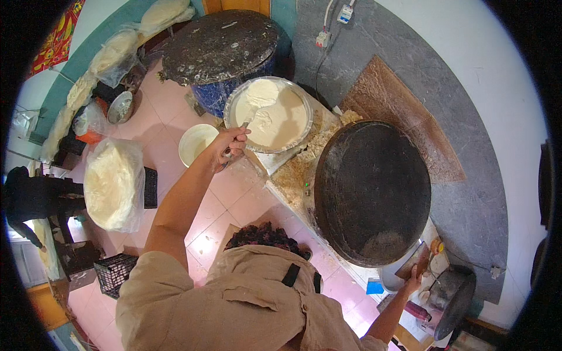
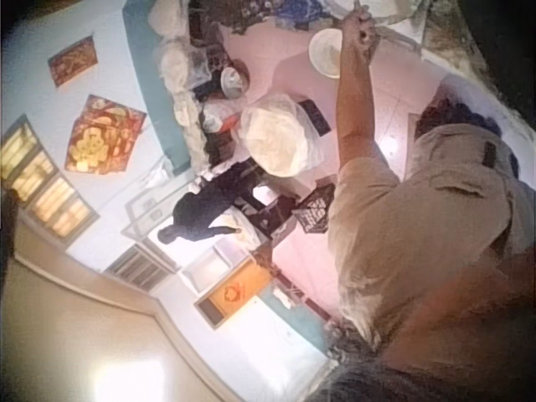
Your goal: The person pours batter onto a hot griddle, spreads it into a thin circle, cooks it, then lifts and removes the crepe. The cycle repeats with additional batter and crepes.
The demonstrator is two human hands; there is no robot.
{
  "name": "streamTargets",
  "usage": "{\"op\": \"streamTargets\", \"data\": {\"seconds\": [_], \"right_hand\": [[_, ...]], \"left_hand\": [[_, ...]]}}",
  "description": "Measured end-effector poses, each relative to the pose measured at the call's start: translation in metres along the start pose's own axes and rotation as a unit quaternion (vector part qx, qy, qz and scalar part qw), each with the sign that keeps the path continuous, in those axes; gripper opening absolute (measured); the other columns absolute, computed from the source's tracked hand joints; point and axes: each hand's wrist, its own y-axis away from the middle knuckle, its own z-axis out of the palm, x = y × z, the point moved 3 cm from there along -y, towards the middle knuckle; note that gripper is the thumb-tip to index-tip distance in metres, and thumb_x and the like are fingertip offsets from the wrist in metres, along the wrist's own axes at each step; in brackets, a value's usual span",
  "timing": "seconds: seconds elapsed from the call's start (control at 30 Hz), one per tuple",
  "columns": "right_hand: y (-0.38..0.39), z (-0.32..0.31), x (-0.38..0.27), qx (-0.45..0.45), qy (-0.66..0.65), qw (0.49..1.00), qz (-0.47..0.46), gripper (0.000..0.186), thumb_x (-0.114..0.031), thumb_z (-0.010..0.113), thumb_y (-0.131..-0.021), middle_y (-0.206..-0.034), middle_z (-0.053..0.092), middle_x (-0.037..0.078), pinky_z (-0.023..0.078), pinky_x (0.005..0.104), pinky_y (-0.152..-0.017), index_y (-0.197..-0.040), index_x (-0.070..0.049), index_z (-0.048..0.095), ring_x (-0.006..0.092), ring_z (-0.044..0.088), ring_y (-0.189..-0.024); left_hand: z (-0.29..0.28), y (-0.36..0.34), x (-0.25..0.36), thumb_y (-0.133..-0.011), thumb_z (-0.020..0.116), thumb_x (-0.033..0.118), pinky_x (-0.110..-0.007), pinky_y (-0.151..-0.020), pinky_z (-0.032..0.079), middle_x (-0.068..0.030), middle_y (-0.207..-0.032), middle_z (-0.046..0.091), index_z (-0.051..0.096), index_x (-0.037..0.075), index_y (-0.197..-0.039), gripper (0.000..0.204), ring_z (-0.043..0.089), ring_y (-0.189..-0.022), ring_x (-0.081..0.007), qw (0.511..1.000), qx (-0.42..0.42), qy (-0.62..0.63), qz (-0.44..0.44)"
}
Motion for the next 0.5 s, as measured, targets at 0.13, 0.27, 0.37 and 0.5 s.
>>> {"op": "streamTargets", "data": {"seconds": [0.13, 0.27, 0.37, 0.5], "right_hand": [[-0.003, -0.026, -0.009, -0.079, -0.143, 0.986, -0.044, 0.047, -0.028, 0.07, -0.083, -0.108, 0.064, 0.01, 0.05, 0.0342, -0.077, -0.118, 0.002, 0.061, 0.0219, 0.061, -0.088], [0.02, 0.042, -0.041, -0.076, 0.128, 0.982, -0.115, 0.048, -0.027, 0.067, -0.084, -0.113, 0.062, 0.01, 0.048, 0.0348, -0.08, -0.12, 0.003, 0.059, 0.0223, 0.06, -0.092], [0.04, 0.088, -0.078, -0.097, 0.172, 0.967, -0.158, 0.048, -0.026, 0.066, -0.084, -0.117, 0.06, 0.011, 0.047, 0.0351, -0.083, -0.122, 0.003, 0.058, 0.0226, 0.059, -0.095], [0.043, 0.153, -0.128, -0.156, 0.142, 0.961, -0.18, 0.048, -0.024, 0.063, -0.085, -0.122, 0.058, 0.012, 0.046, 0.0357, -0.086, -0.124, 0.004, 0.056, 0.023, 0.057, -0.099]], "left_hand": [[-0.015, -0.007, -0.003, -0.095, 0.052, 0.019, -0.018, -0.042, 0.041, -0.0002, -0.079, 0.055, 0.05, 0.0, -0.121, 0.032, 0.049, -0.052, -0.0055, 0.995, -0.066, -0.078, -0.016], [-0.014, 0.024, 0.025, -0.082, 0.067, 0.034, -0.027, -0.055, 0.043, 0.002, -0.082, 0.057, 0.053, 0.011, -0.124, 0.05, 0.052, -0.067, -0.0093, 0.974, 0.045, -0.223, -0.019], [0.029, 0.044, 0.032, -0.094, 0.053, 0.028, -0.025, -0.04, 0.031, 0.0043, -0.06, 0.048, 0.058, 0.011, -0.084, 0.02, 0.041, -0.047, -0.0069, 0.969, 0.066, -0.239, 0.019], [-0.013, 0.027, 0.024, -0.097, 0.052, 0.029, -0.021, -0.038, 0.032, 0.0045, -0.065, 0.047, 0.055, 0.002, -0.11, 0.03, 0.038, -0.047, -0.0051, 0.998, 0.001, -0.057, 0.0]]}}
